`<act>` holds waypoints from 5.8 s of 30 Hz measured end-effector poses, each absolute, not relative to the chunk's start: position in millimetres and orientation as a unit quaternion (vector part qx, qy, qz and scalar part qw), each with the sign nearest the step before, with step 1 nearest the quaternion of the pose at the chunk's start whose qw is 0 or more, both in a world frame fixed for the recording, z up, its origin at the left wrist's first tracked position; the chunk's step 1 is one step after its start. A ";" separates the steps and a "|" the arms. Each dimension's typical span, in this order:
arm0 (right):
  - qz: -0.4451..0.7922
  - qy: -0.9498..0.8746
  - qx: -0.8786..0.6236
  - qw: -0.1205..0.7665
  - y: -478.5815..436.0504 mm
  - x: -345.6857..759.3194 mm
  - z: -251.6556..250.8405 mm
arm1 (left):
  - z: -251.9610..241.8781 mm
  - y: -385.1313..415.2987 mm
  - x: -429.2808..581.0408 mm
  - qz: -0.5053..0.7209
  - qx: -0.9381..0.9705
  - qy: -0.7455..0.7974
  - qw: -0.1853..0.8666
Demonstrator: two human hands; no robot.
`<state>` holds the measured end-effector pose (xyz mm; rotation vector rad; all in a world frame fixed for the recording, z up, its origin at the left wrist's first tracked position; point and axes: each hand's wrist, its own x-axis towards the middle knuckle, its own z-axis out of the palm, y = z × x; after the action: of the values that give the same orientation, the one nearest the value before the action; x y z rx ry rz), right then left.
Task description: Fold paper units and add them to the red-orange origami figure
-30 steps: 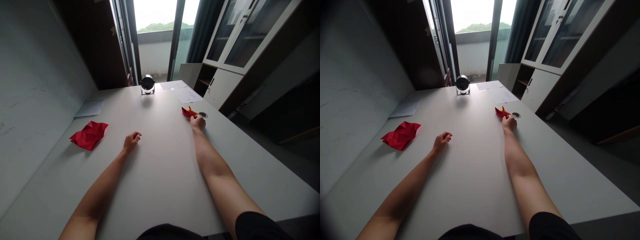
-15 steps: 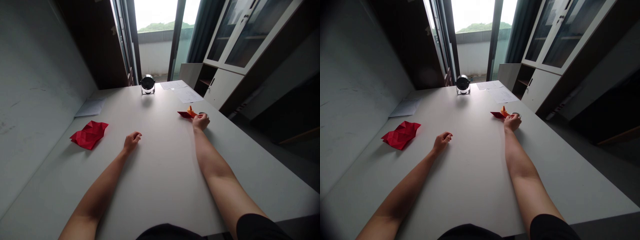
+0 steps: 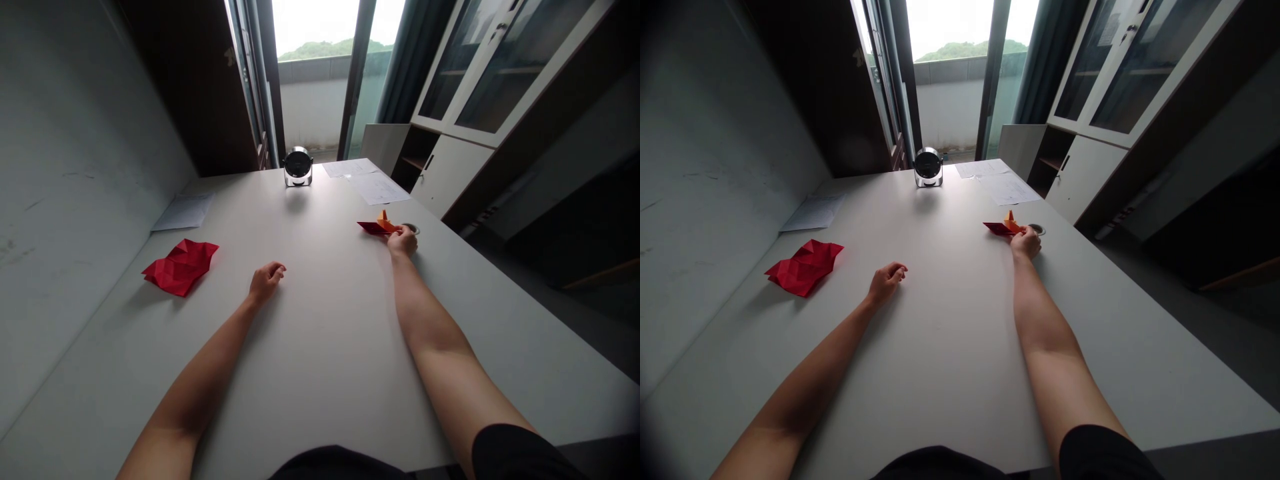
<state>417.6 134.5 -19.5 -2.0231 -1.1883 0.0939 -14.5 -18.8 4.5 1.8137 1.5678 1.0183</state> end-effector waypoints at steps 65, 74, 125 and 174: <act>0.014 -0.748 -0.474 0.465 92.0 292.4 5.9 | 32.0 -13.7 -104.6 0.332 0.682 0.639 -0.129; 0.104 -0.887 -0.323 0.312 60.6 243.2 0.6 | 19.8 -30.5 -17.0 0.213 0.880 0.425 0.020; 0.388 -0.737 -0.404 0.377 48.6 223.3 0.4 | 13.7 -17.6 -42.6 0.504 0.591 0.547 0.310; 0.108 -0.942 -0.289 0.134 30.4 206.3 -8.5 | -1.0 -18.8 -32.8 0.232 0.811 0.536 0.046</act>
<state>206.3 30.4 -8.5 -0.8391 -2.7299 0.3142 -32.8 -18.8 -1.0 2.4741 1.6355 0.7080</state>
